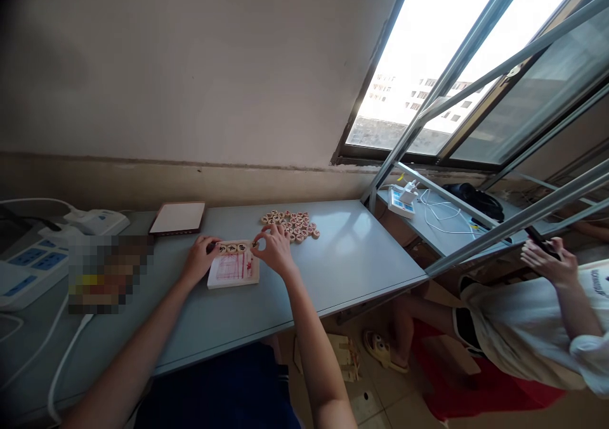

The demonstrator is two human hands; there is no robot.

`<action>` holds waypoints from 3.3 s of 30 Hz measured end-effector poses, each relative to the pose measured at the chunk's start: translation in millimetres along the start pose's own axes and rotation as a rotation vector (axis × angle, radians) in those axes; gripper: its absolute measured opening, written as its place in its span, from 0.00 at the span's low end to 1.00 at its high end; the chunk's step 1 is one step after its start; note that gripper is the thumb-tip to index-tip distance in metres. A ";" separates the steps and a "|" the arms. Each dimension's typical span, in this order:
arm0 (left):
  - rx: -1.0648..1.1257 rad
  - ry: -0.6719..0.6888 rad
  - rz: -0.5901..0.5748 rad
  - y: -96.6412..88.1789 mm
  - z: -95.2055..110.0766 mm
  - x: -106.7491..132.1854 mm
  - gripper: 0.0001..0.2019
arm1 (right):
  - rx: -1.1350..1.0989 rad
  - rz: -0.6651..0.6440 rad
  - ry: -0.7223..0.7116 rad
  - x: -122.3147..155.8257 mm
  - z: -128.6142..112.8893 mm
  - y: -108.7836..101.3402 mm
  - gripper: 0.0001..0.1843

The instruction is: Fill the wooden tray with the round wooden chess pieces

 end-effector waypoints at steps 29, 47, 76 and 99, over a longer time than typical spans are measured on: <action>-0.014 0.005 -0.069 4.3 -6.7 -1.7 0.11 | 0.272 0.088 0.207 18.6 54.9 8.1 0.11; 0.038 0.028 -0.065 2.9 -8.4 -3.1 0.16 | -0.241 -0.053 -0.309 5.0 -58.5 16.4 0.05; 0.028 0.051 -0.219 3.2 -4.3 1.1 0.15 | 0.116 0.095 0.106 15.8 35.2 14.5 0.08; -0.116 0.084 -0.137 11.9 -9.2 4.4 0.17 | 0.035 0.025 -0.248 8.1 -44.2 20.7 0.13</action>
Point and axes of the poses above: each hand's wrist, its own x-axis away from the middle knuckle, its own y-axis out of the palm, z = x × y, the point moved 5 cm from there along -x, towards the middle knuckle, and after that the axes turned 7 degrees about x, right-handed, at the moved point
